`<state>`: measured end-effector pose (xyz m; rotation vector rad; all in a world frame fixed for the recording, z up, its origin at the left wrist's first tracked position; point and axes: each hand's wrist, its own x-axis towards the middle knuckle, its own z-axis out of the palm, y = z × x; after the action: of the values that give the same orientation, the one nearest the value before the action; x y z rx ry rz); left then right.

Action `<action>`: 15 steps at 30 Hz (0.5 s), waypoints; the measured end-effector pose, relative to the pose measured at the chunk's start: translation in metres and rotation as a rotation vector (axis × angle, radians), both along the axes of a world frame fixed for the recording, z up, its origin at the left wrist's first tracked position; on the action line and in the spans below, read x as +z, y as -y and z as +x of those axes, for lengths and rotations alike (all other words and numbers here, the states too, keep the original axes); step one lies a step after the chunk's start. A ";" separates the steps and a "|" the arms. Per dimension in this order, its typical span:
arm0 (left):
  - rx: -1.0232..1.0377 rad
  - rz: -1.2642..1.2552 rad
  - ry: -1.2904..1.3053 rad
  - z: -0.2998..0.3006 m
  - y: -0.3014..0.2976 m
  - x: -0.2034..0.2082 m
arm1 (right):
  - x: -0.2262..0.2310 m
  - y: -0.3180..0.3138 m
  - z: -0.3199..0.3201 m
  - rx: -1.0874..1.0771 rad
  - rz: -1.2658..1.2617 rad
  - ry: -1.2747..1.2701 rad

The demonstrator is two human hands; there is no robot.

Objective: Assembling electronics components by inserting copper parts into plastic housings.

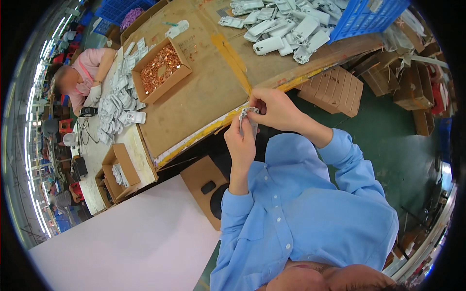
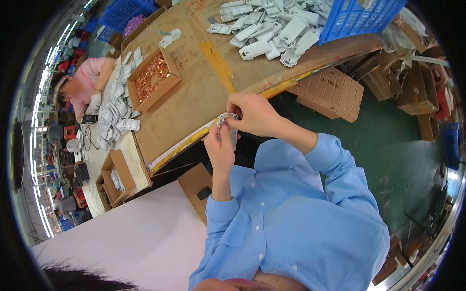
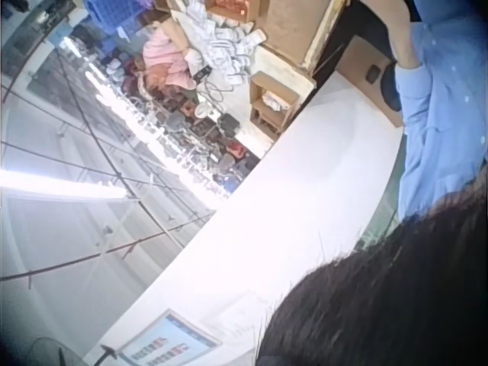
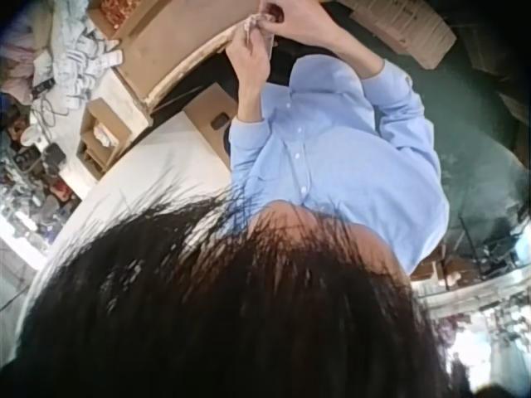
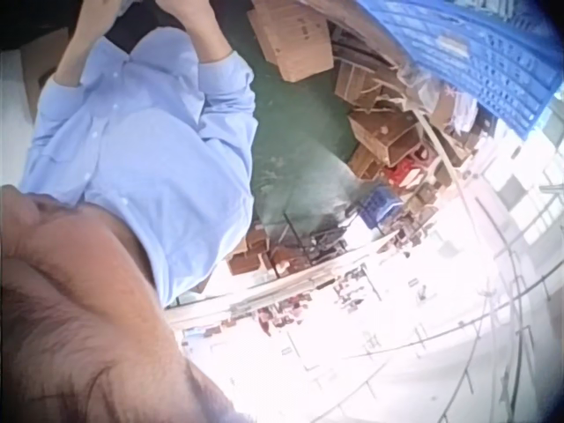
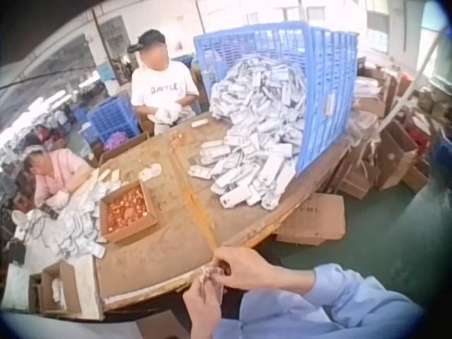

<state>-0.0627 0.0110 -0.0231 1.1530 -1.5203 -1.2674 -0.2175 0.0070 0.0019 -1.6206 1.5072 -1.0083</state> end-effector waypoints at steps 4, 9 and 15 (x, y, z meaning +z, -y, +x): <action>-0.021 -0.016 0.072 0.002 -0.001 -0.006 | -0.002 -0.001 0.001 0.007 0.030 -0.082; -0.012 0.122 -0.080 0.006 -0.002 -0.012 | -0.012 -0.002 0.003 0.019 -0.019 0.056; -0.046 0.173 -0.065 0.007 -0.002 -0.012 | -0.010 0.001 -0.001 0.051 0.066 0.002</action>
<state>-0.0557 0.0128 -0.0350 1.1797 -1.4191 -1.4774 -0.2187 0.0061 -0.0082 -1.6036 1.4752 -0.9229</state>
